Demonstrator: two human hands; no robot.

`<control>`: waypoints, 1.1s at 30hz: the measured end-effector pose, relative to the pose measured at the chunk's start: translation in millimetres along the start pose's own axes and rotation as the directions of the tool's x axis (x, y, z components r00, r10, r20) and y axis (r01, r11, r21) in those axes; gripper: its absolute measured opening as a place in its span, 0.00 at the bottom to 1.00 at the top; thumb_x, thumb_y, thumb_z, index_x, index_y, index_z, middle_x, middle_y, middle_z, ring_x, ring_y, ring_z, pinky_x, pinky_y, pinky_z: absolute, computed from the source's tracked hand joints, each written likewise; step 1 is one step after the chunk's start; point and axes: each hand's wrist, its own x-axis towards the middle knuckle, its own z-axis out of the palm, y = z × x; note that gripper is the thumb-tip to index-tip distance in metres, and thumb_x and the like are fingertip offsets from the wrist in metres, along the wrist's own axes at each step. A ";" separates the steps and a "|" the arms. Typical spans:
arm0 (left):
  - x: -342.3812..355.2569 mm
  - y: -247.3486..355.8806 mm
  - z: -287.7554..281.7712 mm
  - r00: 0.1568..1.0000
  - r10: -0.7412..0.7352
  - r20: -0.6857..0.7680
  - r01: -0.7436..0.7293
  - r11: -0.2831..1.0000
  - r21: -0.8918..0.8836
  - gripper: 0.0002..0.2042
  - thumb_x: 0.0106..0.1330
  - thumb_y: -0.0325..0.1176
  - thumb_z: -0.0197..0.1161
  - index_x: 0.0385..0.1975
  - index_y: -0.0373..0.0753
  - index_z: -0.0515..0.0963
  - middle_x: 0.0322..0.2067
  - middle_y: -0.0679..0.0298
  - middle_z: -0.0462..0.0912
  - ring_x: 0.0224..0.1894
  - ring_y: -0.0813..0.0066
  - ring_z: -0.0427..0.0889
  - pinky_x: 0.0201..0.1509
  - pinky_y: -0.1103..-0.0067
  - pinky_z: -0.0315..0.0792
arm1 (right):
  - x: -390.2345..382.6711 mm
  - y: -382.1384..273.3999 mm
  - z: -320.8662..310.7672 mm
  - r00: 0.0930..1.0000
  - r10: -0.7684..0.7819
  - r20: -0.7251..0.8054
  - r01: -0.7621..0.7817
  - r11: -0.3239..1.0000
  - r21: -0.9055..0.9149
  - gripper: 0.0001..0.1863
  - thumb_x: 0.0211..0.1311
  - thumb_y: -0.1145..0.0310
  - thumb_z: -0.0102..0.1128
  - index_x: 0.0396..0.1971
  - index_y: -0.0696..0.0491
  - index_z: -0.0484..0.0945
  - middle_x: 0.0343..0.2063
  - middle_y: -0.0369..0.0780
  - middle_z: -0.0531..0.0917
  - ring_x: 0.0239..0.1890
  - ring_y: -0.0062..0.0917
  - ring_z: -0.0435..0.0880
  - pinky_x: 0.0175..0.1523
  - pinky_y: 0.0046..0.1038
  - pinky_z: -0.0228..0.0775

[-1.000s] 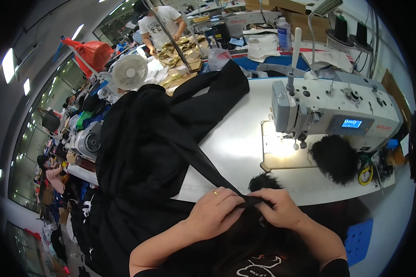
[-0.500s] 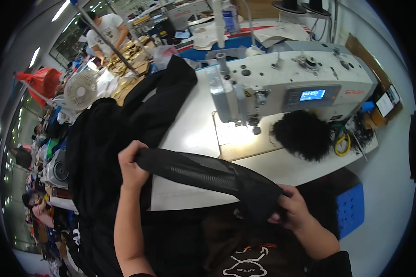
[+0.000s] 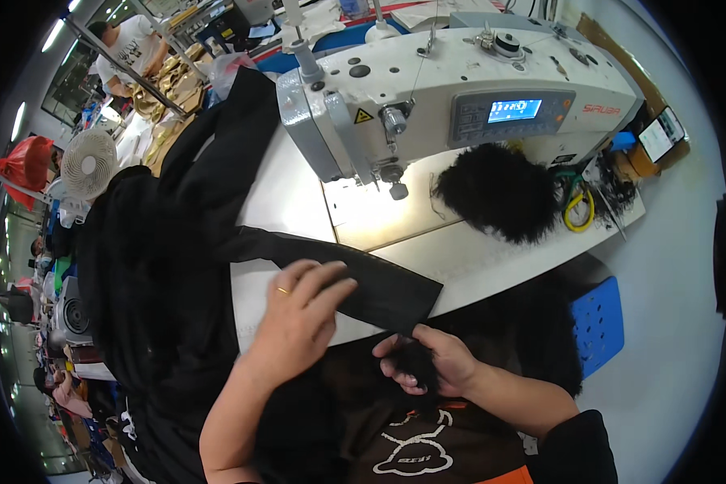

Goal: Sewing faux fur trim onto a black garment using an industrial sewing machine and trimming excess material with scissors.

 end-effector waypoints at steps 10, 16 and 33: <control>-8.9 58.0 43.7 0.965 -0.252 0.074 0.242 0.742 -0.625 0.11 0.67 0.26 0.67 0.48 0.31 0.80 0.48 0.53 0.83 0.38 0.61 0.87 0.41 0.73 0.80 | 1.1 -3.3 -1.6 0.998 -0.032 -0.062 0.013 0.956 -0.293 0.38 0.79 0.36 0.36 0.42 0.59 0.81 0.30 0.44 0.85 0.22 0.22 0.80 0.25 0.23 0.71; -17.9 49.2 43.2 0.917 -0.394 0.058 0.281 0.537 -0.795 0.05 0.70 0.20 0.61 0.43 0.29 0.80 0.41 0.55 0.86 0.38 0.71 0.90 0.40 0.77 0.80 | -22.3 -33.2 15.8 0.995 -0.020 -0.093 -0.056 0.663 -0.747 0.33 0.81 0.44 0.43 0.44 0.61 0.87 0.28 0.39 0.88 0.20 0.14 0.77 0.25 0.18 0.68; -27.4 34.5 -38.2 0.957 -0.259 -0.128 0.262 0.965 0.007 0.12 0.50 0.22 0.69 0.35 0.38 0.79 0.36 0.61 0.79 0.37 0.60 0.79 0.40 0.68 0.69 | 20.1 -32.7 66.6 0.598 -0.527 0.603 0.511 -0.329 -0.794 0.10 0.59 0.71 0.71 0.41 0.54 0.84 0.29 0.41 0.85 0.31 0.35 0.85 0.35 0.32 0.77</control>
